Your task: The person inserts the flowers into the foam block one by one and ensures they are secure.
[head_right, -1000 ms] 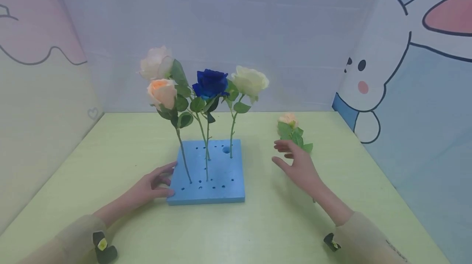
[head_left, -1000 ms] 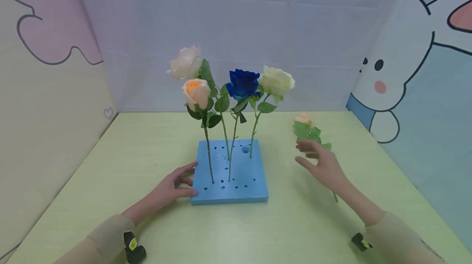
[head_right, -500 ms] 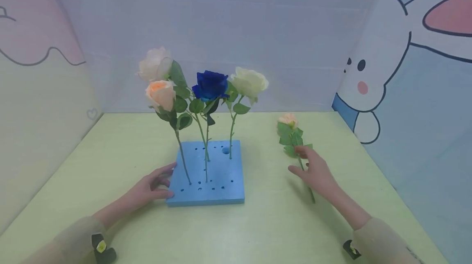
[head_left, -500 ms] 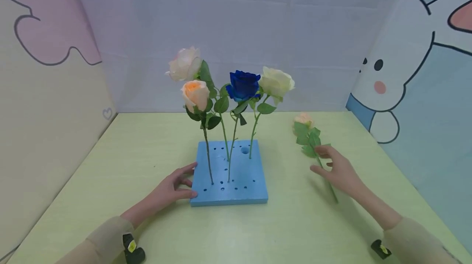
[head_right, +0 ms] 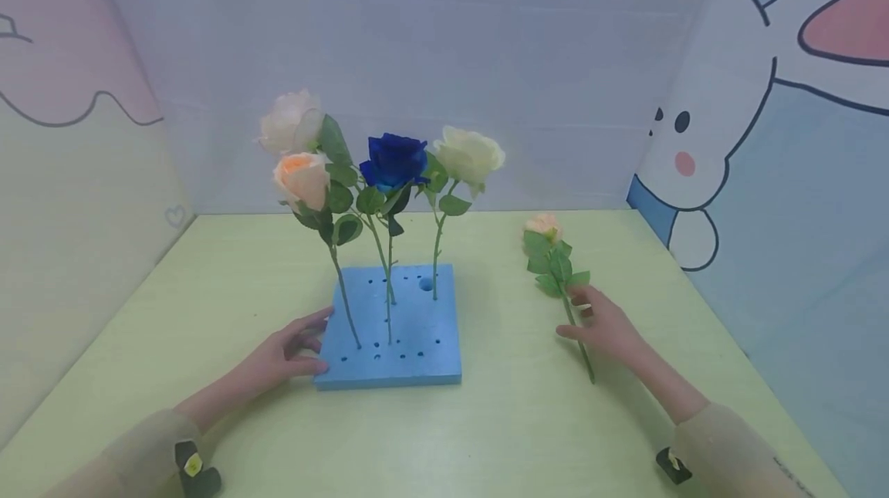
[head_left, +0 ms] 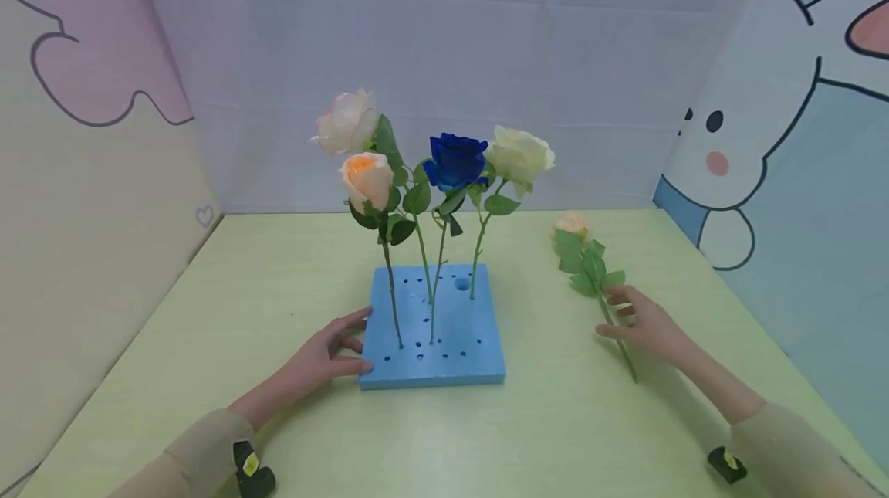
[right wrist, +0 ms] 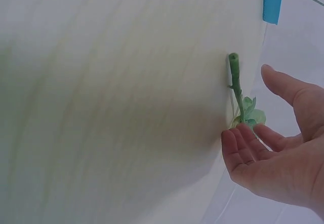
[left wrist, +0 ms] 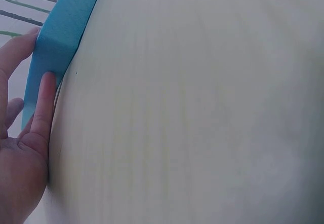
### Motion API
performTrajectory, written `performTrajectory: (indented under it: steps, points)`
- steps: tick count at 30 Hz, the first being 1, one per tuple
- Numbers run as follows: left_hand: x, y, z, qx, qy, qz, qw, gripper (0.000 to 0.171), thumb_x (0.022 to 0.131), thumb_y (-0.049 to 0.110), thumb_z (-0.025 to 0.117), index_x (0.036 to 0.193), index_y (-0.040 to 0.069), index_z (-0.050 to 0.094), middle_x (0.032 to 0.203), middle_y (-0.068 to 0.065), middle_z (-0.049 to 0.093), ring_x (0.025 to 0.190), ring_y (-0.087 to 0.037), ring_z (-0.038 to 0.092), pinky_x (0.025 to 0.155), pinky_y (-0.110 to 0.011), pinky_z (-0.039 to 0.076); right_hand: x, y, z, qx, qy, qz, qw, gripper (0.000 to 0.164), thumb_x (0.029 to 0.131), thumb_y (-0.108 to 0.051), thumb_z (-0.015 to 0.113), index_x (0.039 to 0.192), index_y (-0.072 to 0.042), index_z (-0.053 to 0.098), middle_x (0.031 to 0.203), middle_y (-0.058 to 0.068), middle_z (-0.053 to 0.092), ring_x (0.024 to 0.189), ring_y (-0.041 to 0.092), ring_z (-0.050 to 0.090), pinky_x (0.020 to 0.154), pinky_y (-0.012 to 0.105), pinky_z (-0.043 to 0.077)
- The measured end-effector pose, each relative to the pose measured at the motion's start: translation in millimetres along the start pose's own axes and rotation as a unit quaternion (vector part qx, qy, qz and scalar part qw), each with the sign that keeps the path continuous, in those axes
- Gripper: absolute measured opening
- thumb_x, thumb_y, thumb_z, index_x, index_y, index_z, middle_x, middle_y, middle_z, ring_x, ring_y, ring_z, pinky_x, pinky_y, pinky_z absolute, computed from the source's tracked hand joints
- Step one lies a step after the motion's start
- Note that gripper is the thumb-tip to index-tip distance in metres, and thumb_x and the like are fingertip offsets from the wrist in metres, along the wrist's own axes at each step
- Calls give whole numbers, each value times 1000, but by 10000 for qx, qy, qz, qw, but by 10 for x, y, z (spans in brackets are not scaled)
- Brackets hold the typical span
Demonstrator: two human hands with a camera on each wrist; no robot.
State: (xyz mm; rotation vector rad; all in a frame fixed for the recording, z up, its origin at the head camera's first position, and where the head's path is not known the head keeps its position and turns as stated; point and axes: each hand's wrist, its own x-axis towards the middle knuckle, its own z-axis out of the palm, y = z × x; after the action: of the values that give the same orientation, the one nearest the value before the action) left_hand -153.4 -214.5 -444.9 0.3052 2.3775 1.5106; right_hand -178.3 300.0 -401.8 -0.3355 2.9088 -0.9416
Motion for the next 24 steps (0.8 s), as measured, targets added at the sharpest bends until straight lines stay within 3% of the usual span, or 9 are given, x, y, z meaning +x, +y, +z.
performTrajectory:
  steps: [8, 18, 24]
  points:
    - [1, -3, -9, 99, 23, 21, 9999, 90, 82, 31, 81, 156, 26, 30, 151, -13, 43, 113, -24, 58, 88, -20, 53, 61, 62, -26, -242, -384, 219, 9987, 74, 82, -27, 80, 135, 13, 46, 118, 31, 61, 104, 41, 61, 90, 54, 51]
    - [-3, -8, -18, 164, 47, -17, 9999, 89, 81, 32, 81, 155, 28, 31, 149, -12, 45, 113, -22, 59, 91, -25, 52, 115, 26, -47, 192, -798, 183, 9965, 69, 82, -12, 77, 137, 12, 43, 105, 21, 63, 96, 30, 65, 70, 31, 54]
    - [6, -24, -18, 144, 31, 16, 9999, 89, 81, 32, 81, 155, 29, 31, 150, -11, 44, 113, -22, 59, 91, -24, 52, 155, -31, -51, 433, -981, 353, 9936, 68, 80, -4, 73, 139, 11, 42, 108, 23, 62, 91, 25, 65, 66, 29, 58]
